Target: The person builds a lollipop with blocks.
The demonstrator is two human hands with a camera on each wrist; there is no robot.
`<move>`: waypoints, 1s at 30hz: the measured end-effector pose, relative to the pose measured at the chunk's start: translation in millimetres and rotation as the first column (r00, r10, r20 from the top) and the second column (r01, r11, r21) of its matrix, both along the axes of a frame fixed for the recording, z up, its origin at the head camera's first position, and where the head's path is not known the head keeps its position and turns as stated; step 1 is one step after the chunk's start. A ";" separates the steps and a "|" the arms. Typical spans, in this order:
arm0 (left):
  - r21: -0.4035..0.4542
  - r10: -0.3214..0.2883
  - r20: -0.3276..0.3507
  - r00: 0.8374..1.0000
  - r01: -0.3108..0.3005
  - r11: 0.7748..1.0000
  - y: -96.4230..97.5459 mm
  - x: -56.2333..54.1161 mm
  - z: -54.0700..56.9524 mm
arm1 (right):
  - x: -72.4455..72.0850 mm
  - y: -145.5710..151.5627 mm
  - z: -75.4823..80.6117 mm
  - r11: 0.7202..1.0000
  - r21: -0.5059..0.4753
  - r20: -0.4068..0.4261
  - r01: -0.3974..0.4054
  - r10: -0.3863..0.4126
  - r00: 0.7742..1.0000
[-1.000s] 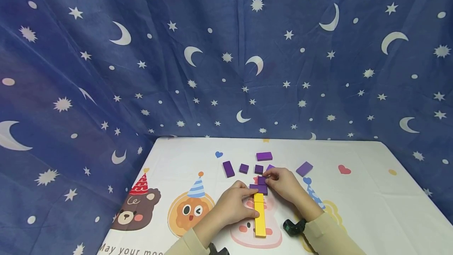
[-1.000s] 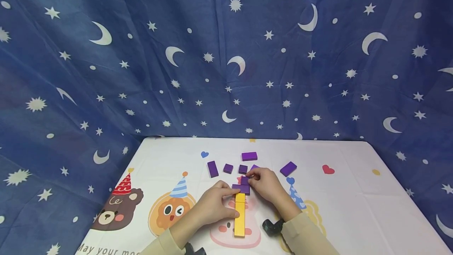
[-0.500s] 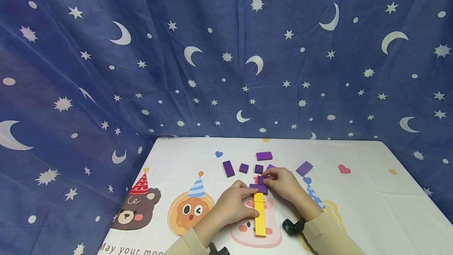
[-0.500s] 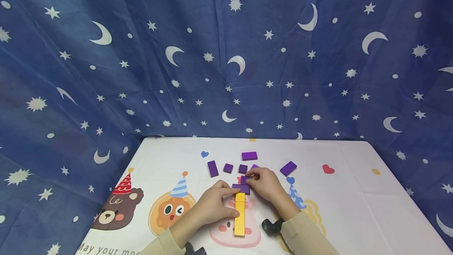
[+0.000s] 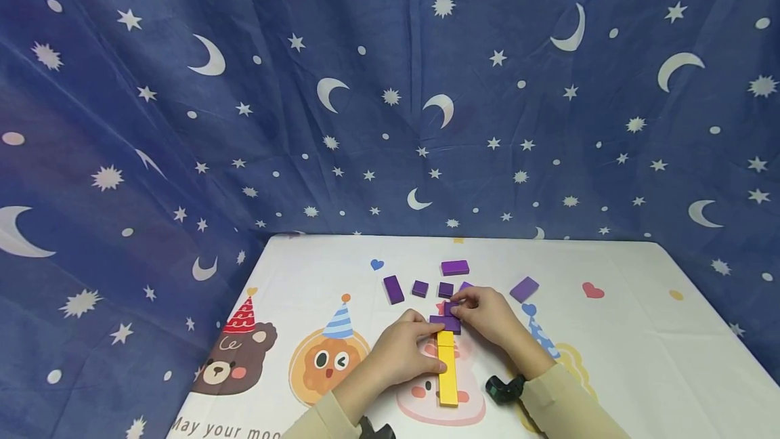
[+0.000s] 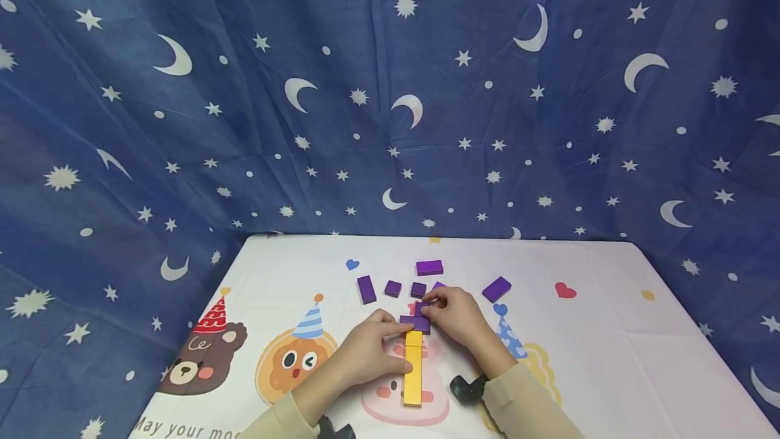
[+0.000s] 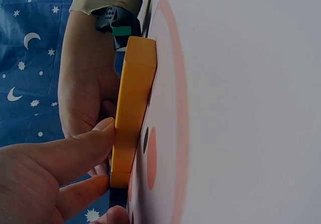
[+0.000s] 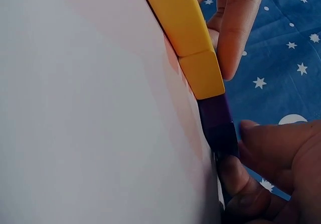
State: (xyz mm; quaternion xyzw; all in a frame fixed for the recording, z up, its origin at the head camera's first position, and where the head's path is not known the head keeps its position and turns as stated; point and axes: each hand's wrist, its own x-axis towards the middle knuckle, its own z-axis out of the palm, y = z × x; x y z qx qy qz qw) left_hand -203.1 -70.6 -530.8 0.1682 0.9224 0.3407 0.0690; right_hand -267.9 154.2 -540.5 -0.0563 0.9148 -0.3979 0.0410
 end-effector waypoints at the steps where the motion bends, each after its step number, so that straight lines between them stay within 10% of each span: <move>1: 0.000 -0.001 0.000 1.000 0.001 1.000 -0.2 0.0 0.2 | -0.1 -0.2 -0.2 1.000 0.001 0.002 -0.001 0.001 1.000; 30: 0.021 -0.006 0.007 1.000 0.006 1.000 -0.5 0.9 2.4 | 0.1 -3.4 1.5 0.996 0.092 -0.014 0.002 -0.001 1.000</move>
